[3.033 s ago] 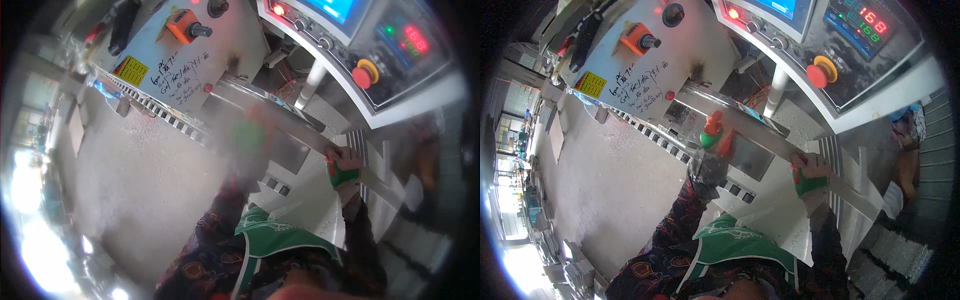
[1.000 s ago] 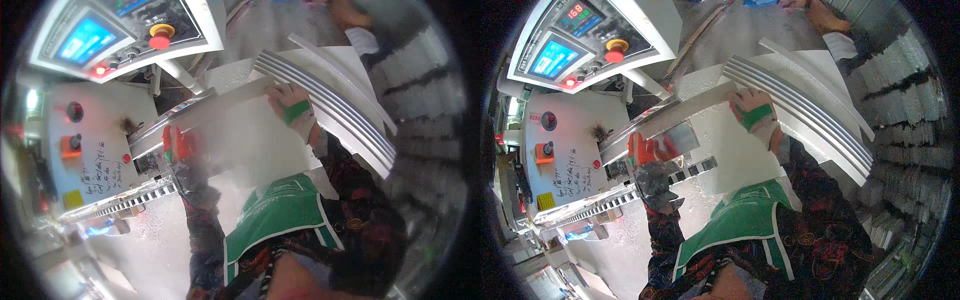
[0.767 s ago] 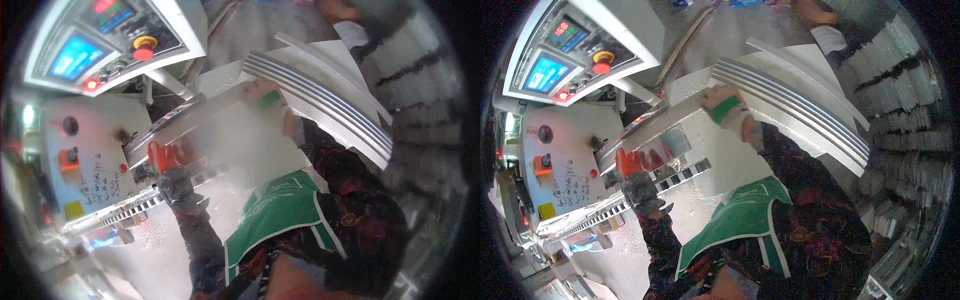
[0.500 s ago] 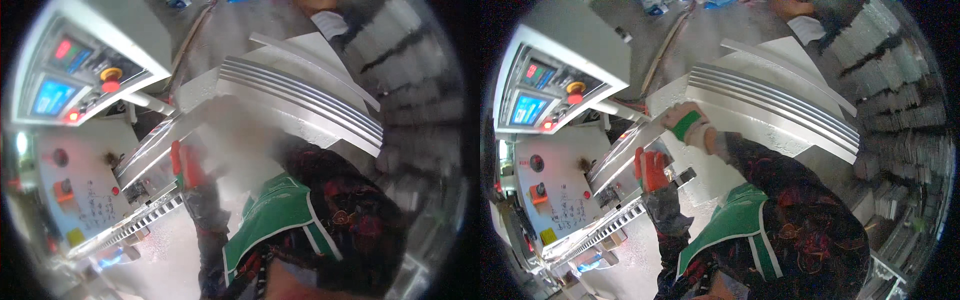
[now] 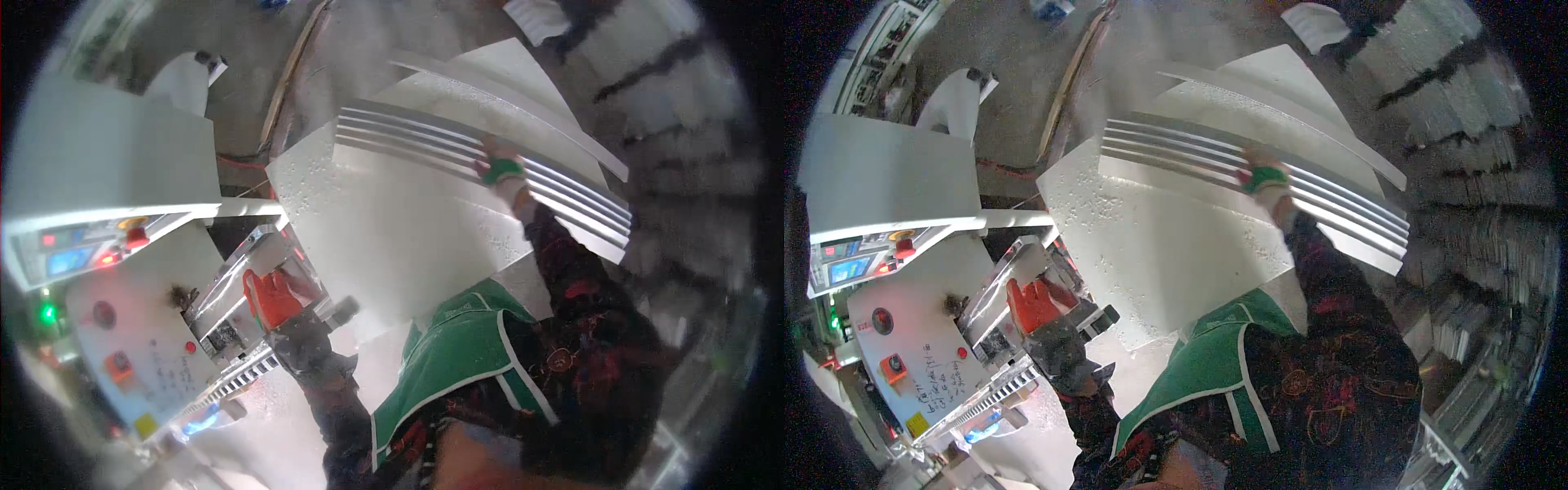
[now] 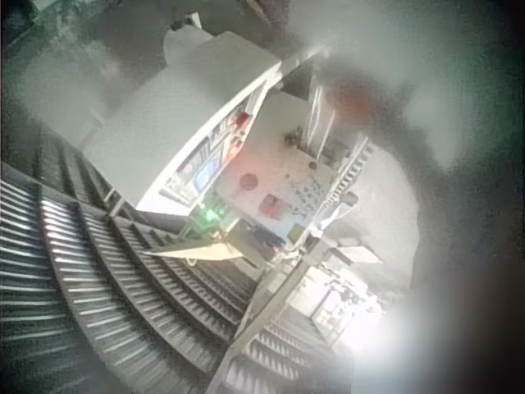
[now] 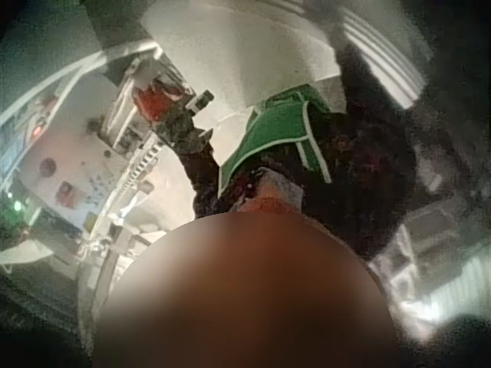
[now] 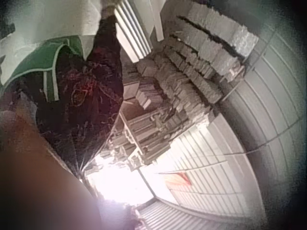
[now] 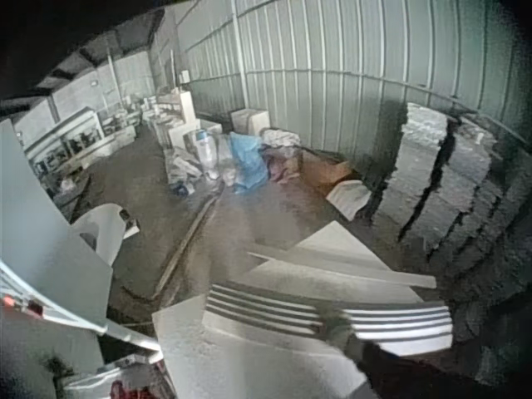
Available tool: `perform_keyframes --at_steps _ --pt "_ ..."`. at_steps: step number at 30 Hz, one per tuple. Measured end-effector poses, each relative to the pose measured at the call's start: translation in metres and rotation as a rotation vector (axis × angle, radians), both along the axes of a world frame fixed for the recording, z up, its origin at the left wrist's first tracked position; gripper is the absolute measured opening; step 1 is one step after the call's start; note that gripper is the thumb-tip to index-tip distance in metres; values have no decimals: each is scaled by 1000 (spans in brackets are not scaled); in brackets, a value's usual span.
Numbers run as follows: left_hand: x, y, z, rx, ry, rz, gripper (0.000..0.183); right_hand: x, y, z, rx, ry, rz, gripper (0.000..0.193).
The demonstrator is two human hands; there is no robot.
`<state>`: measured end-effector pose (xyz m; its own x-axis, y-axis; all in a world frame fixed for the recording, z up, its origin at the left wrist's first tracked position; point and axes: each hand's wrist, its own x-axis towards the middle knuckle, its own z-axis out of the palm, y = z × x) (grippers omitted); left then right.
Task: Feed long metal or plastic strips into a processing machine one by one.
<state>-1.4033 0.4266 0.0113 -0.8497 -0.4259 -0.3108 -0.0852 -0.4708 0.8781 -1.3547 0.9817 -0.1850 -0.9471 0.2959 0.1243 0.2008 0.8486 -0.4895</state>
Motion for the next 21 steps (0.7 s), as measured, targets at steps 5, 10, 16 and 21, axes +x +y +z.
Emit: perform_keyframes --at_steps 5,10,16,21 --pt "-5 -45 -21 -194 -34 9 40 3 69 -6 280 -384 76 64" --pt "-8 -86 -29 104 -64 153 35 7 31 18 288 -408 -45 56" --pt "-14 -110 -40 -83 -12 180 25 17 19 23 134 -626 156 54" --pt "18 -145 -46 -692 165 111 38 -3 33 10 392 -170 73 66"
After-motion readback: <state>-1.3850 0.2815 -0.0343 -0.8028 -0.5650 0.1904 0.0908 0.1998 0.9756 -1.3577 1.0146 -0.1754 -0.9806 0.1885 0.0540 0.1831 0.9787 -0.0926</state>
